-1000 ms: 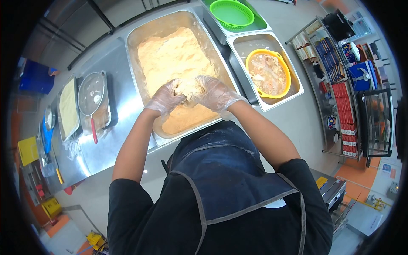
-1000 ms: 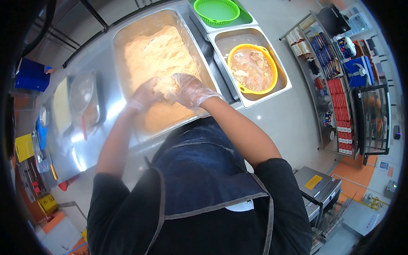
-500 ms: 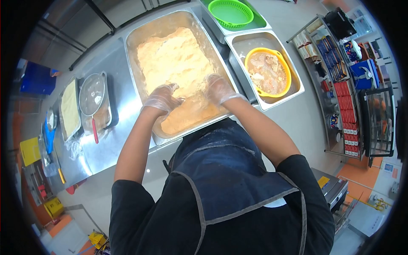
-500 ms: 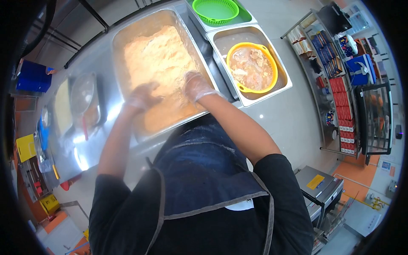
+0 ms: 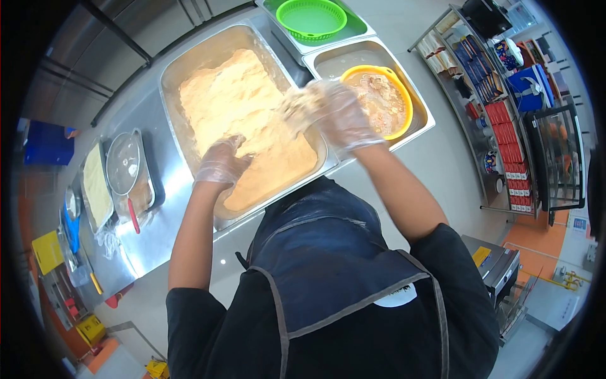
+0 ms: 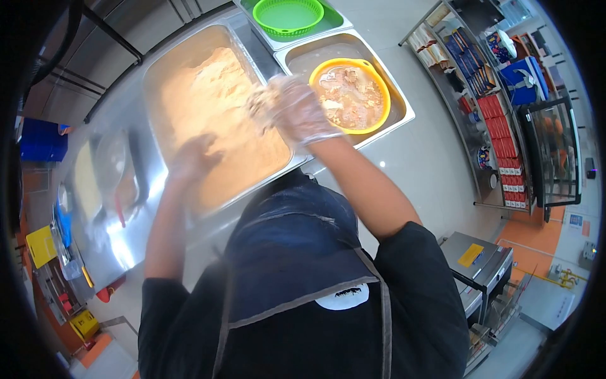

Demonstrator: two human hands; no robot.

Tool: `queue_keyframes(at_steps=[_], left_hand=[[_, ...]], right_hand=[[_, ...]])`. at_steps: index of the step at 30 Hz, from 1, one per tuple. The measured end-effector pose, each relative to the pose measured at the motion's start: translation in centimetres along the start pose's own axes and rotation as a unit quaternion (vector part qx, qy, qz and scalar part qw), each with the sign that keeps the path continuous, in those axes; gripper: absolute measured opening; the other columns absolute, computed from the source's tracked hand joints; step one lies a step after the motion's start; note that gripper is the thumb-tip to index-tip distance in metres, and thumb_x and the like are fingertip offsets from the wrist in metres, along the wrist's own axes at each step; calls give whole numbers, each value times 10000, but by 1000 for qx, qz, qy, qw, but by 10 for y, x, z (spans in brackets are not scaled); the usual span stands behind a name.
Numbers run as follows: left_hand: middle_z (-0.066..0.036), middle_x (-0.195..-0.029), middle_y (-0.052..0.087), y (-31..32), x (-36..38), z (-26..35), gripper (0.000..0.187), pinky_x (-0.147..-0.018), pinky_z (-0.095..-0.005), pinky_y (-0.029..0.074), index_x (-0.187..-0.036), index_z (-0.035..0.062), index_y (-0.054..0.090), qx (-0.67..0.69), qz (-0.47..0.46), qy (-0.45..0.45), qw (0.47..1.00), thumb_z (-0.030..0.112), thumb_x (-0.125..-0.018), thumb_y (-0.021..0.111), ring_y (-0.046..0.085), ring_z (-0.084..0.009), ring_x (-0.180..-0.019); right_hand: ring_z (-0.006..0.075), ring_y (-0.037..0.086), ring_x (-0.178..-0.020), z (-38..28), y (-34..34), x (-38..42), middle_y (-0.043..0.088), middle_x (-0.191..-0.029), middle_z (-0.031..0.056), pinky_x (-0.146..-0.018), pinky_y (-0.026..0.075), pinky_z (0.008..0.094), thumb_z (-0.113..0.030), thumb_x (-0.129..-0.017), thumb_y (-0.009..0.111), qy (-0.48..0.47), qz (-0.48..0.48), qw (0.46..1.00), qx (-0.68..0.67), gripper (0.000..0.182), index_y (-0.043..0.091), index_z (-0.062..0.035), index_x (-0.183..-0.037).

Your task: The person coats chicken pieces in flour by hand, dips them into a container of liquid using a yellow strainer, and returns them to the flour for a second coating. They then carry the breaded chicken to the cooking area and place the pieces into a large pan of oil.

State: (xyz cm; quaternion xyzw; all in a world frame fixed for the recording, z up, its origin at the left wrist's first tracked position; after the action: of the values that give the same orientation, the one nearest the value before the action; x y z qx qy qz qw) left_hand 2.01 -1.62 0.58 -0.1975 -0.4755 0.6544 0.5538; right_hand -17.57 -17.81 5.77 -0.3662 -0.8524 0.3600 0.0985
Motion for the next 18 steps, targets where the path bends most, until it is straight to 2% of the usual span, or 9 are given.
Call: queue_keyframes(at_steps=[2, 5, 7, 8, 10, 11, 14, 15, 18], left_hand=[[-238, -1122, 651, -3, -1, 18, 428, -934, -403, 480, -1186, 14, 629, 57, 44, -5, 997, 280, -851, 659, 621, -364, -1060], [-231, -1013, 662, 1, -11, 60, 341, -869, -426, 497, -1117, 46, 654, 45, 103, 68, 991, 253, -847, 646, 638, -371, -957], [-229, -960, 654, 17, -28, 95, 291, -842, -446, 496, -1083, 72, 661, 101, 107, 129, 981, 235, -845, 631, 635, -376, -905], [-233, -976, 654, 23, -39, 117, 306, -857, -442, 497, -1090, 48, 659, 62, 51, 112, 990, 243, -856, 630, 638, -372, -921], [-212, -1057, 663, 52, -64, 148, 314, -903, -413, 497, -1146, 41, 654, 33, 64, 172, 983, 220, -890, 620, 631, -355, -960], [-209, -1029, 664, 68, -75, 158, 292, -888, -420, 498, -1121, 39, 658, 37, 75, 179, 980, 208, -885, 623, 632, -355, -947], [-199, -951, 658, 95, -102, 177, 226, -843, -437, 500, -1028, 33, 668, 6, 71, 170, 983, 186, -864, 638, 631, -355, -912], [-195, -926, 655, 104, -108, 181, 205, -827, -442, 500, -995, 32, 671, -10, 61, 162, 985, 182, -857, 644, 631, -355, -901], [-186, -865, 640, 120, -119, 185, 171, -782, -453, 499, -913, 32, 666, -32, 70, 141, 987, 187, -843, 654, 628, -357, -865]], right_hand=[[333, 627, -1031, 10, -50, 5, 652, -1093, 203, -923, 493, 396, -229, -863, 657, -38, 115, 985, 125, 361, 624, -14, -1151], [344, 652, -917, 37, -99, 2, 673, -973, 204, -830, 522, 393, -225, -880, 645, 14, 150, 979, 139, 280, 653, -4, -1051], [375, 642, -858, 73, -105, -6, 662, -893, 218, -792, 523, 415, -231, -897, 615, 50, 168, 976, 132, 251, 654, 13, -945], [376, 643, -877, 87, -101, -14, 666, -913, 220, -801, 523, 414, -238, -896, 622, 57, 147, 974, 161, 262, 659, 13, -965], [378, 645, -915, 115, -88, -25, 672, -953, 226, -819, 522, 412, -252, -894, 637, 71, 106, 968, 217, 288, 667, 13, -1003], [380, 645, -945, 133, -78, -24, 674, -1005, 230, -835, 517, 415, -260, -891, 650, 86, 112, 977, 157, 308, 671, 4, -1049], [368, 651, -960, 149, -89, -21, 673, -1040, 221, -840, 512, 420, -255, -899, 644, 85, 14, 979, 184, 310, 669, -6, -1082], [349, 658, -936, 169, -101, -21, 680, -1027, 200, -834, 508, 415, -247, -912, 627, 20, 44, 977, 205, 277, 672, -27, -1074], [328, 656, -931, 181, -152, -19, 686, -1025, 192, -864, 510, 372, -233, -894, 651, 166, 23, 983, 78, 273, 677, -57, -1100]])
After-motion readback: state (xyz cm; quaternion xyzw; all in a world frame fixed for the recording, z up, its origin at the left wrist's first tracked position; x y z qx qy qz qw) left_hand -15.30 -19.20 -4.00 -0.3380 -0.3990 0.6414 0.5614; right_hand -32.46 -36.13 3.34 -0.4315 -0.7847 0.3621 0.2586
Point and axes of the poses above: each hand's wrist, its own x-axis away from the middle knuckle, its own y-axis out of the palm, z = x × y, the point moved 3 cm from there along -x, towards the middle knuckle
